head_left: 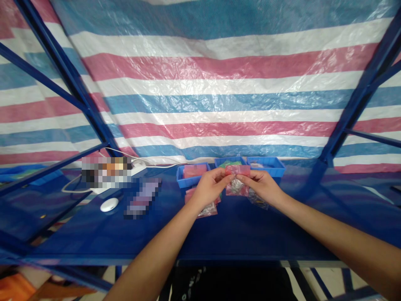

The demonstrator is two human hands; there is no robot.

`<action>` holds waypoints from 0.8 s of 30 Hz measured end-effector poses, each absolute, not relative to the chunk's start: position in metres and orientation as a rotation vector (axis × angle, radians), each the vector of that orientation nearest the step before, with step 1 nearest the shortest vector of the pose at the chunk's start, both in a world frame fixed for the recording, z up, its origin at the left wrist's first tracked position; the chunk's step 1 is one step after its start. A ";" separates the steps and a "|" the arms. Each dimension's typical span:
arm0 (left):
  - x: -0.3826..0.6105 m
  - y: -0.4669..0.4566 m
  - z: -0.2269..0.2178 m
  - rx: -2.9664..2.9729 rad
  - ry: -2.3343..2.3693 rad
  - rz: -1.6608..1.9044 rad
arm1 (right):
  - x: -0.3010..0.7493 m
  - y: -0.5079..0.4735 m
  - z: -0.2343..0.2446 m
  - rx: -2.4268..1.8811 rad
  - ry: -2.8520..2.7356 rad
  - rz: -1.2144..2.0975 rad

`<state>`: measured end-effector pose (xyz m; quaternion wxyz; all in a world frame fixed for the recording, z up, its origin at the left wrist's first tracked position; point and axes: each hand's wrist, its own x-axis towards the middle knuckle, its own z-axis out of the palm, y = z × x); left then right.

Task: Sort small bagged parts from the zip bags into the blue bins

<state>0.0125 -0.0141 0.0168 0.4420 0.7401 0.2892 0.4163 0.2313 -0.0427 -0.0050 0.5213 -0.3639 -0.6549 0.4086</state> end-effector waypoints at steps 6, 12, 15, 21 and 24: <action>0.015 -0.009 0.007 1.668 0.677 1.117 | 0.236 -0.038 -0.011 -0.955 -1.498 0.906; 0.015 -0.023 0.017 1.901 0.680 1.185 | 0.237 -0.036 -0.013 -0.969 -1.477 0.931; 0.015 -0.028 0.023 2.120 0.674 1.140 | 0.237 -0.037 -0.012 -0.937 -1.523 0.928; 0.014 -0.018 0.018 2.111 0.725 1.160 | 0.232 -0.037 -0.012 -0.908 -1.545 0.961; 0.014 -0.013 0.013 2.040 0.812 1.208 | 0.231 -0.038 -0.011 -0.861 -1.452 0.949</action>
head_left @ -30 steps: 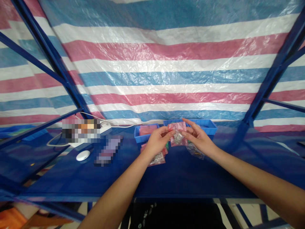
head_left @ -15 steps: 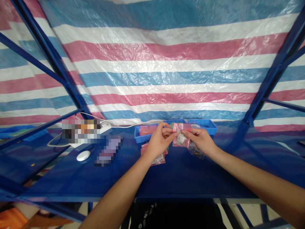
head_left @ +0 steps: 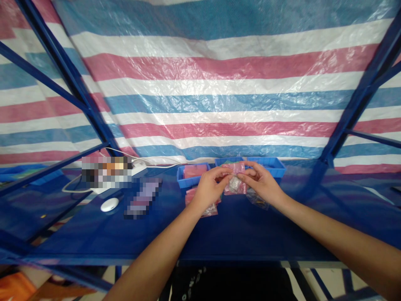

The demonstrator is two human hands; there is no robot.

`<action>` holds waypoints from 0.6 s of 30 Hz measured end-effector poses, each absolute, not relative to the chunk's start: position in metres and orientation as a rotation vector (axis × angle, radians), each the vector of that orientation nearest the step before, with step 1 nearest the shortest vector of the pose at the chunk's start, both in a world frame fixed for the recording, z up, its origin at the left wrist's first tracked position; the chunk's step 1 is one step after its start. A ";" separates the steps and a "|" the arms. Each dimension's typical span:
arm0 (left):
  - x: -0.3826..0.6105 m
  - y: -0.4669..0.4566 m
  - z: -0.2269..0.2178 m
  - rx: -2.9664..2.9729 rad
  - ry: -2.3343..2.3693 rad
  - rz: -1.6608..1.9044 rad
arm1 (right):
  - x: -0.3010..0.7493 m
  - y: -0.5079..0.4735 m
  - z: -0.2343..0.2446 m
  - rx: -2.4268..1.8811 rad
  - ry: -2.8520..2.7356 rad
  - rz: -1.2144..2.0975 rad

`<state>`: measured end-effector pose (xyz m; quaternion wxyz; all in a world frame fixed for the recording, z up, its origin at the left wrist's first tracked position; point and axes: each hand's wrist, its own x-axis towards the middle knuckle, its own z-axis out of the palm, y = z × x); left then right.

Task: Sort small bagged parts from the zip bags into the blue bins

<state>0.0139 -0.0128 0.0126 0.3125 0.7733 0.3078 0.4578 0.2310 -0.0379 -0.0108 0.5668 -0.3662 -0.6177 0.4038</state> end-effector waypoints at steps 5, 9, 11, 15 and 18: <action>0.013 -0.009 0.008 1.879 0.830 1.232 | 0.231 -0.043 -0.006 -0.829 -1.552 0.861; 0.013 -0.009 0.008 1.846 0.771 1.193 | 0.229 -0.044 -0.007 -0.822 -1.602 0.901; 0.015 -0.011 0.009 1.819 0.747 1.174 | 0.229 -0.043 -0.010 -0.824 -1.548 0.933; 0.018 -0.013 0.009 1.675 0.646 1.220 | 0.229 -0.038 -0.015 -0.831 -1.456 0.995; 0.019 -0.010 0.007 1.565 0.630 1.264 | 0.227 -0.037 -0.014 -0.791 -1.326 1.006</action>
